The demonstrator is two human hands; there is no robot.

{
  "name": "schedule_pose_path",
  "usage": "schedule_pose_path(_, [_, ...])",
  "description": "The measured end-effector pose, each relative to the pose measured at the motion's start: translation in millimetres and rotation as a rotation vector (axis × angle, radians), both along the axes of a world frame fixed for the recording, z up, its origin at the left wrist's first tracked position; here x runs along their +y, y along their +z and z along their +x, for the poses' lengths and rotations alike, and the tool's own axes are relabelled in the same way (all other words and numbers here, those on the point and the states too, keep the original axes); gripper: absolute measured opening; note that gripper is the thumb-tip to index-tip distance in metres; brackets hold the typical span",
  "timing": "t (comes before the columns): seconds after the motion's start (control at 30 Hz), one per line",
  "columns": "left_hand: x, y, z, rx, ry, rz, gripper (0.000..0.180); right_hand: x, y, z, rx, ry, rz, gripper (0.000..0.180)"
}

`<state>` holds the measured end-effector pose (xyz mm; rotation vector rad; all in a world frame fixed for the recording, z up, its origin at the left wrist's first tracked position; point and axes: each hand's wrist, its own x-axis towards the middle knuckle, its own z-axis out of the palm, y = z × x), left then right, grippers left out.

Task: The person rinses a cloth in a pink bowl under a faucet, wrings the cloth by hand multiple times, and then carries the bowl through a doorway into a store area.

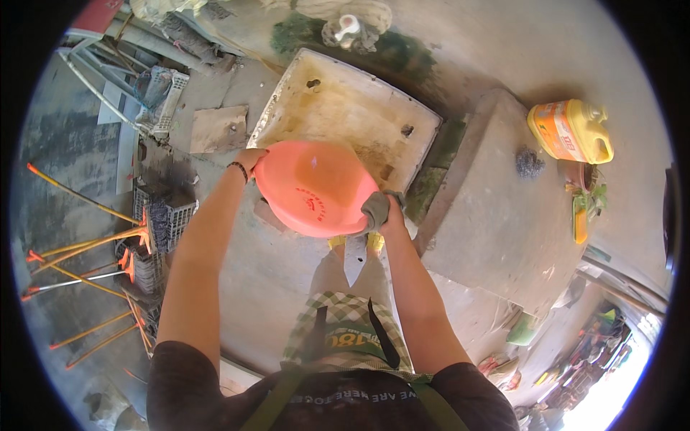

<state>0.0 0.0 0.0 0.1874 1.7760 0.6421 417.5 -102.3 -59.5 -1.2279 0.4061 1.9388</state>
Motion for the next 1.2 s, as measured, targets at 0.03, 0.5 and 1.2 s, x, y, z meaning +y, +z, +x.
schedule_pose_path(0.03, [12, 20, 6, 0.016, -0.022, -0.026, 0.018, 1, 8, -6, 0.018, -0.038, -0.024, 0.028])
schedule_pose_path(0.5, [152, 81, 39, -0.001, -0.265, 0.184, 0.011, 39, 115, -36, 0.407, -0.211, 0.039, 0.034])
schedule_pose_path(1.2, [-128, 163, 50, -0.222, -0.019, -0.105, 0.028, 137, 199, -20, -1.278, 0.540, 0.690, 0.056])
